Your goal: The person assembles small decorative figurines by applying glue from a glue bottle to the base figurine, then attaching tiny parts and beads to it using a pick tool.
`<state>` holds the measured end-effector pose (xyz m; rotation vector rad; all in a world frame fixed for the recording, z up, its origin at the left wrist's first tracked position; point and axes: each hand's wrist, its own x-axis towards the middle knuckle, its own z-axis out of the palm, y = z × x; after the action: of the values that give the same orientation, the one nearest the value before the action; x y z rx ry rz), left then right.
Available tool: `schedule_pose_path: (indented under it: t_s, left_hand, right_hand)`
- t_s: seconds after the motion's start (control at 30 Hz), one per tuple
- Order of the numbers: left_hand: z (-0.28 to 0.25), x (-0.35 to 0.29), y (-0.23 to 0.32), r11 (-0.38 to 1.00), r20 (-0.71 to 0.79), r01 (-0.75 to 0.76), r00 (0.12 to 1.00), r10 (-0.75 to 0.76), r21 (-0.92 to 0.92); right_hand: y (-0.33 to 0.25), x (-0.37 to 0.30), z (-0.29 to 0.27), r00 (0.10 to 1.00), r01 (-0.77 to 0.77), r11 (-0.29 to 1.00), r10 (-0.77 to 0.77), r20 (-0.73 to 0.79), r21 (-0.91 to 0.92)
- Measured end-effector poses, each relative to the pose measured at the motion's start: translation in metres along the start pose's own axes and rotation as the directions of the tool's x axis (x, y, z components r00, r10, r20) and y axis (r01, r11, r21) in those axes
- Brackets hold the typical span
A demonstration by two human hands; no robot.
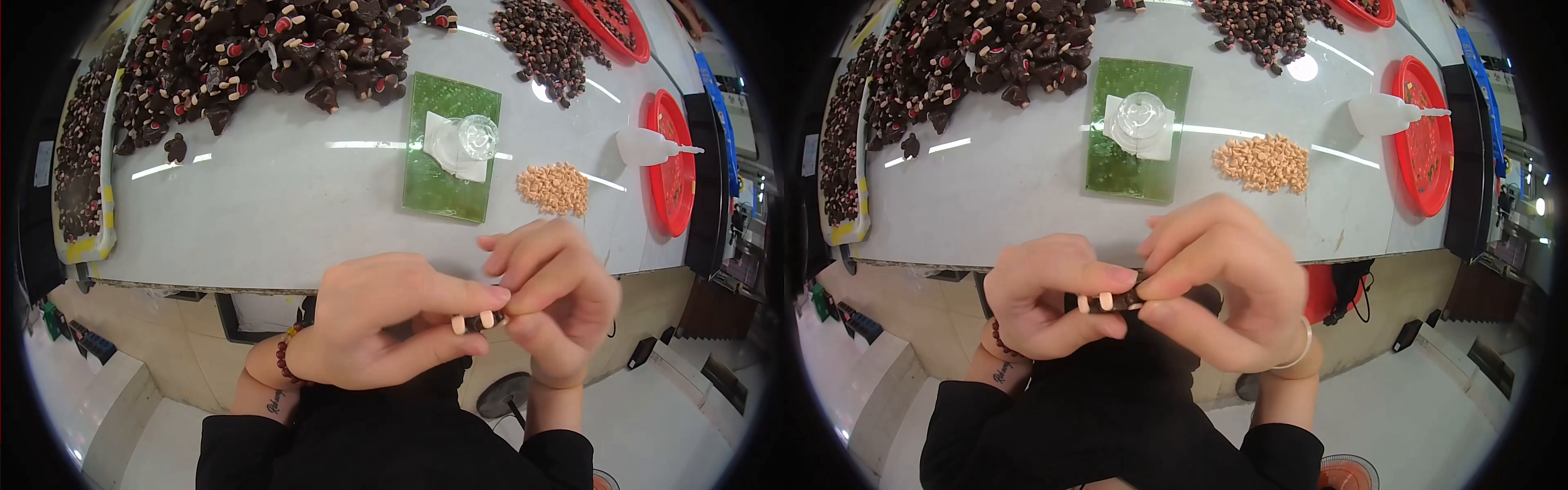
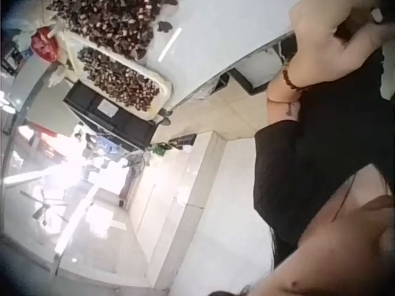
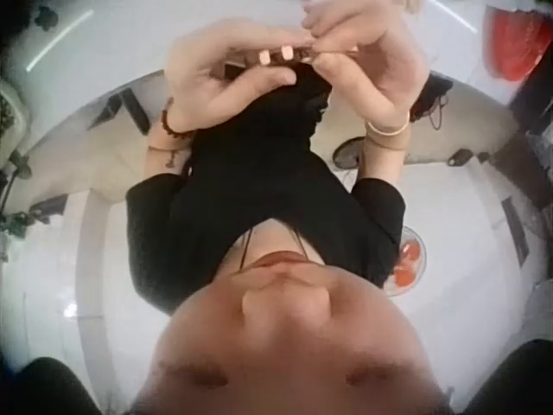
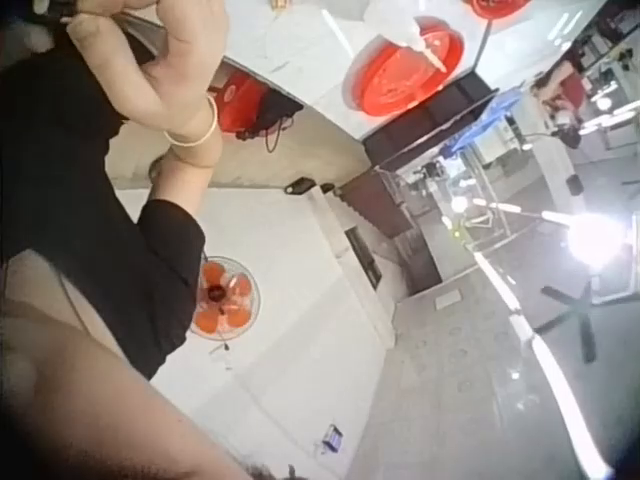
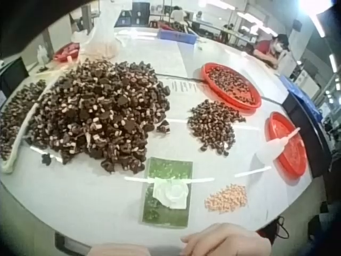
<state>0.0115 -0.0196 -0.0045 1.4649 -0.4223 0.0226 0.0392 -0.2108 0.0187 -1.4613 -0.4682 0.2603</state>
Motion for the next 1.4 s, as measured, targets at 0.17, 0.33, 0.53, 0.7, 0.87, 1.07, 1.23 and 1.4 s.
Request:
schedule_pose_path:
  t_s: [0.17,0.33,0.53,0.7,0.87,1.07,1.23,1.4]
  left_hand:
    - [0.013,-0.003,0.008,0.746,-0.062,0.164,0.962,-0.264,-0.646]
    - [-0.003,-0.018,-0.009,0.426,0.175,0.22,0.974,-0.143,-0.877]
    - [-0.006,-0.017,-0.003,0.5,0.076,0.201,0.963,-0.259,-0.842]
    - [-0.01,-0.018,-0.009,0.533,0.064,0.132,0.987,-0.146,-0.836]
    - [-0.012,-0.017,-0.007,0.752,-0.021,0.05,0.996,-0.084,-0.657]
    - [-0.017,-0.01,0.002,0.866,0.096,0.179,0.984,-0.152,-0.467]
    - [0.001,-0.004,0.006,0.912,-0.001,0.212,0.974,-0.226,-0.351]
    - [0.004,0.001,0.006,0.965,0.17,0.2,0.971,-0.17,-0.172]
  right_hand:
    - [-0.018,0.043,-0.037,0.936,0.136,0.728,-0.318,-0.154,-0.672]
    - [0.015,0.093,-0.069,0.97,0.176,0.344,-0.219,0.103,-0.922]
    - [0.031,0.105,-0.073,0.964,0.223,0.231,-0.198,0.179,-0.947]
    - [0.027,0.097,-0.071,0.989,0.13,0.371,-0.11,0.095,-0.919]
    - [-0.014,0.067,-0.03,0.988,0.149,0.607,-0.125,0.091,-0.781]
    - [-0.019,0.026,0.003,0.97,0.24,0.789,-0.21,0.119,-0.566]
    - [-0.019,0.005,0.012,0.949,0.291,0.769,-0.307,0.071,-0.57]
    - [-0.014,-0.003,0.015,0.931,0.314,0.653,-0.354,0.089,-0.689]
